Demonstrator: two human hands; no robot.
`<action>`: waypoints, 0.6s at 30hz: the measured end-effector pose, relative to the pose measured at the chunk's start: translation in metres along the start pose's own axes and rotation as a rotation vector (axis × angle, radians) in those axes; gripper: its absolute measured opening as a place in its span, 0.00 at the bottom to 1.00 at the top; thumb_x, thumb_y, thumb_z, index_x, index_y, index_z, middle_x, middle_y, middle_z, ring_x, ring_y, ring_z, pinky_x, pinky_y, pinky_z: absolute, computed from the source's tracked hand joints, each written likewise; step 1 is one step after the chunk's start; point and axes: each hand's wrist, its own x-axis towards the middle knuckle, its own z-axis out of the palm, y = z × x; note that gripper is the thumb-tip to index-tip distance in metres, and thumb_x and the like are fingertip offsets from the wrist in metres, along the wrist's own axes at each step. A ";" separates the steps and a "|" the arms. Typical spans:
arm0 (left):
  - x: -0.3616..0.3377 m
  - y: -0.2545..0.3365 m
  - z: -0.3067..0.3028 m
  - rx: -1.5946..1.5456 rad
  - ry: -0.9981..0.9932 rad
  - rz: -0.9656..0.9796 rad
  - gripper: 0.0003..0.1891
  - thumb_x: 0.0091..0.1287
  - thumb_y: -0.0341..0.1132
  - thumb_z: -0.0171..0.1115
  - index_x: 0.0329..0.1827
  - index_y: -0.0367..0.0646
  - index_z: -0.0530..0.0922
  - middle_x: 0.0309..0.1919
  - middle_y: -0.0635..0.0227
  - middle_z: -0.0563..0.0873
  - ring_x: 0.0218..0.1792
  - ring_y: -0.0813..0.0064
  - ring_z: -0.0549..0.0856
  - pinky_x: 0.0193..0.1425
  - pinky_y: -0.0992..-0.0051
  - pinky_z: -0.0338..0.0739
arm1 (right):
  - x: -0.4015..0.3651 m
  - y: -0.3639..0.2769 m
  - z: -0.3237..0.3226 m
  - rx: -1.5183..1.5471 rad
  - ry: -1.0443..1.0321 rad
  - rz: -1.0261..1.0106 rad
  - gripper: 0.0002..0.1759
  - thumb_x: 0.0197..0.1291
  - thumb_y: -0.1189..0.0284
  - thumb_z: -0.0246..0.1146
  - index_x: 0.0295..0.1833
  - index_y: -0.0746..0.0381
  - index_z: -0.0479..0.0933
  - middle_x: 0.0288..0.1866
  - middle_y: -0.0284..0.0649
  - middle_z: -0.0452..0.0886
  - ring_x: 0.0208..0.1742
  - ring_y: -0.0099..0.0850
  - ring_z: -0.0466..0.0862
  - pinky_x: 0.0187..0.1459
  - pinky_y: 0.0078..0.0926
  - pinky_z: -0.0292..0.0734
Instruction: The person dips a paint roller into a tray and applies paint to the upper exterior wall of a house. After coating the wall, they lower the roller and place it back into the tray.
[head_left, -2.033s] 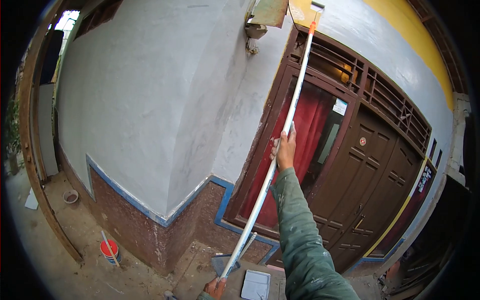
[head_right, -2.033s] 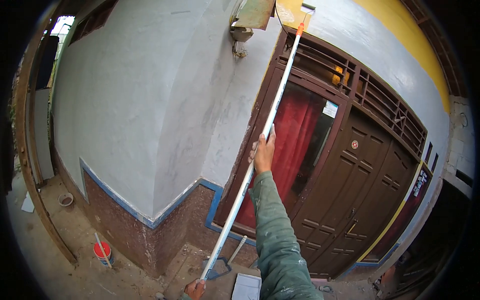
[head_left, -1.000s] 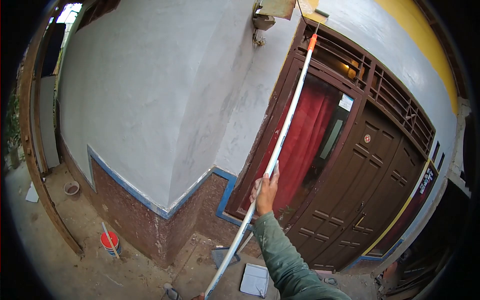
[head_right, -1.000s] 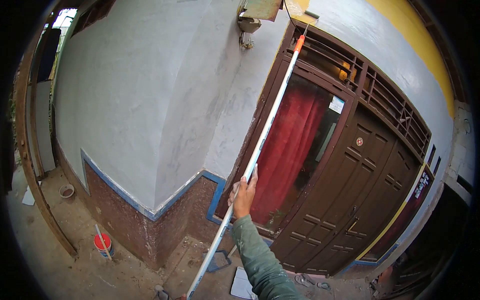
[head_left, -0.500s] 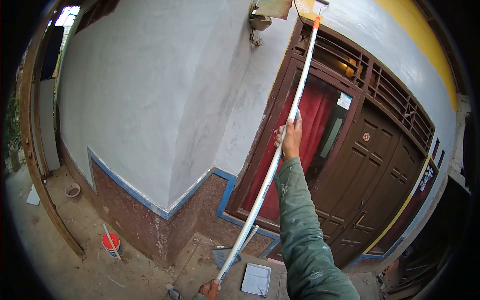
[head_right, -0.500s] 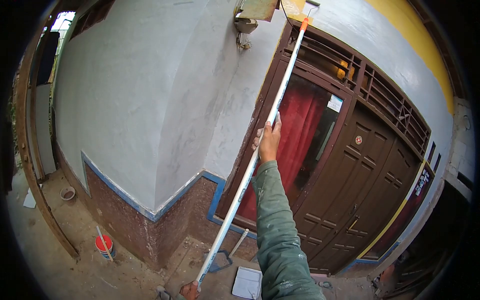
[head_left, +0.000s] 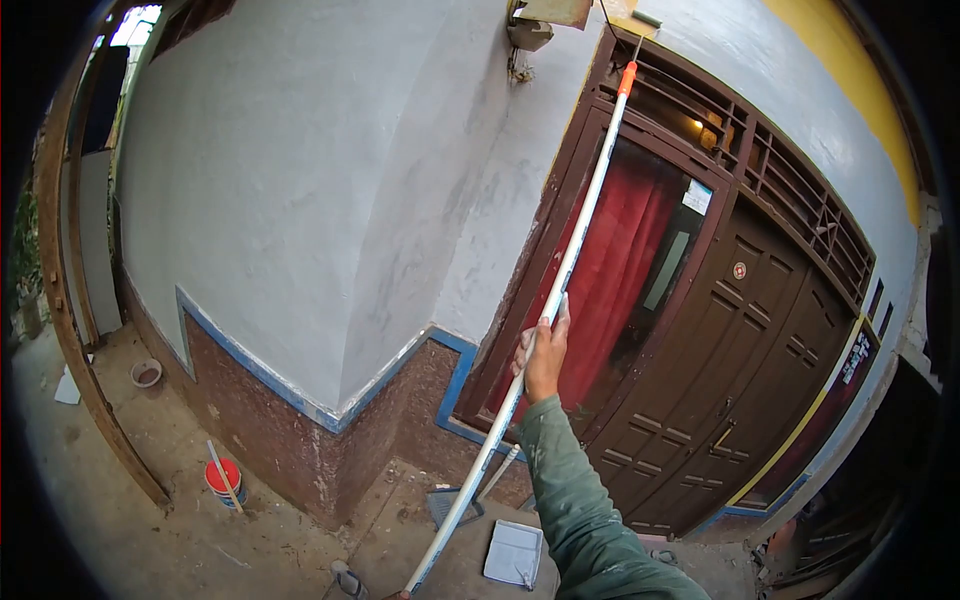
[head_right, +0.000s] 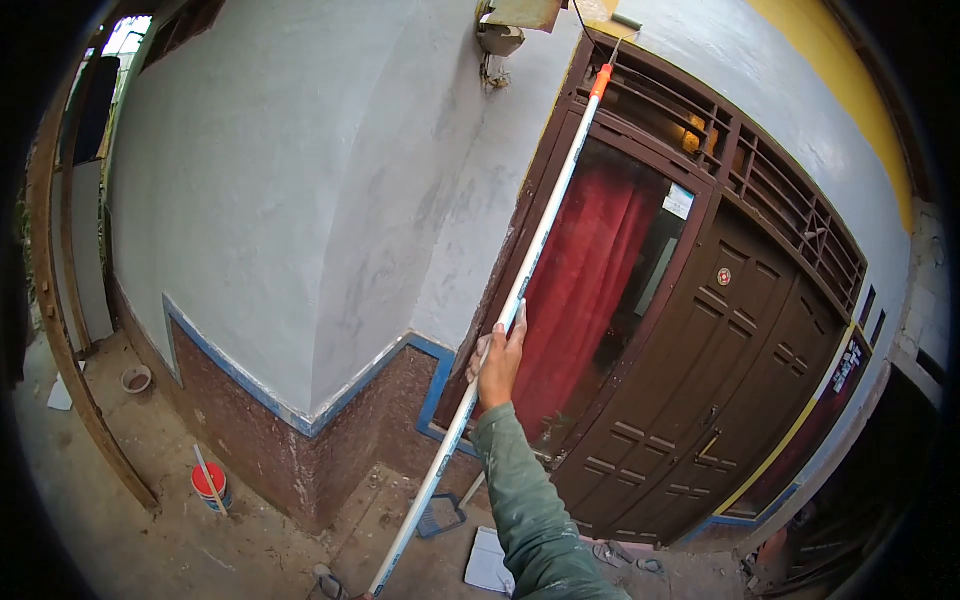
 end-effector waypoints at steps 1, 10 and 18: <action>-0.001 -0.004 -0.002 -0.001 -0.001 -0.002 0.18 0.70 0.52 0.59 0.39 0.46 0.84 0.22 0.61 0.82 0.21 0.66 0.79 0.30 0.61 0.75 | -0.007 0.003 0.000 0.004 0.000 0.017 0.32 0.77 0.63 0.45 0.81 0.39 0.43 0.23 0.32 0.66 0.13 0.19 0.64 0.12 0.21 0.63; -0.005 -0.035 -0.010 0.284 -0.003 -0.160 0.31 0.75 0.59 0.43 0.31 0.43 0.83 0.22 0.54 0.81 0.24 0.62 0.79 0.32 0.58 0.74 | -0.041 0.019 0.002 0.008 0.029 0.048 0.32 0.76 0.62 0.46 0.81 0.39 0.44 0.23 0.32 0.65 0.13 0.19 0.63 0.11 0.20 0.62; -0.015 -0.060 -0.008 0.200 0.103 0.191 0.30 0.77 0.55 0.45 0.21 0.44 0.78 0.12 0.66 0.73 0.14 0.71 0.70 0.20 0.65 0.65 | -0.054 0.029 0.004 0.028 0.026 0.068 0.32 0.77 0.62 0.47 0.81 0.39 0.43 0.23 0.30 0.65 0.13 0.18 0.63 0.11 0.19 0.61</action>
